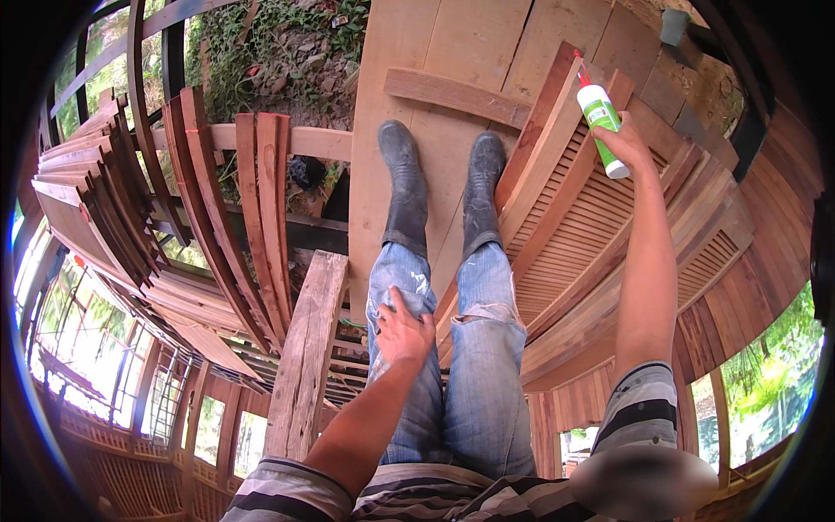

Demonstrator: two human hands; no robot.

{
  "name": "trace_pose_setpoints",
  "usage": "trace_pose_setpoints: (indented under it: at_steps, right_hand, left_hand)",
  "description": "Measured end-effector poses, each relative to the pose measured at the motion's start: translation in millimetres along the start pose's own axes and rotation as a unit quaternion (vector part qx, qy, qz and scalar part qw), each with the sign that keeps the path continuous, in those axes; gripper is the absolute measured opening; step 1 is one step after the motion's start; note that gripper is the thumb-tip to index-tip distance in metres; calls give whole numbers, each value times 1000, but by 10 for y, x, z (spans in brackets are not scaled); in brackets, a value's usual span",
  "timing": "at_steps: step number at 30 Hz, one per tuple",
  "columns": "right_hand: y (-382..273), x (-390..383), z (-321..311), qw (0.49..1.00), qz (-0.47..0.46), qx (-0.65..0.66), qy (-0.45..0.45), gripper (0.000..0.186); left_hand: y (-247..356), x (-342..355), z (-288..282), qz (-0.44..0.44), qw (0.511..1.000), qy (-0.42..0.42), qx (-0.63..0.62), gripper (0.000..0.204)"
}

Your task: The person applies glue to a wooden slatted panel, positions it against a wooden structure, and secures it using a nail gun. The task involves handling wooden panels and tools in a construction setting.

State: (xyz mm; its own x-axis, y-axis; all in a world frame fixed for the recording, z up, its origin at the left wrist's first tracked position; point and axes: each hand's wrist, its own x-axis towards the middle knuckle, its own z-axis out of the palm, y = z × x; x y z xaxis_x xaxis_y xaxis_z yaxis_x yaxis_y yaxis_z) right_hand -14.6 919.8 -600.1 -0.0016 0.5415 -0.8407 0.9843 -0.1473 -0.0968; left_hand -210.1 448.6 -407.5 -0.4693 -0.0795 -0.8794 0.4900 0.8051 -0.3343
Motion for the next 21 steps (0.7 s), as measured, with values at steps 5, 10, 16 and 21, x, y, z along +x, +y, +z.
trace_pose_setpoints:
  at_steps: [5, 10, 16, 21]
  right_hand:
    - [-311, -239, 47, 994, -37, -97, 24, 93]
    - [-462, -431, 33, 980, -3, -192, 60, 90]
    - [-616, -465, 61, 971, 22, -228, 77, 72]
    - [-635, -445, 50, 973, 22, -212, 87, 65]
  left_hand:
    - [1, 0, -4, -5, 1000, -8, 3, 90]
    - [11, 0, 3, -5, 1000, -9, 5, 90]
    - [5, -3, 30, 2, 1000, -1, 12, 90]
    - [8, 1, 39, -3, 1000, -2, 13, 90]
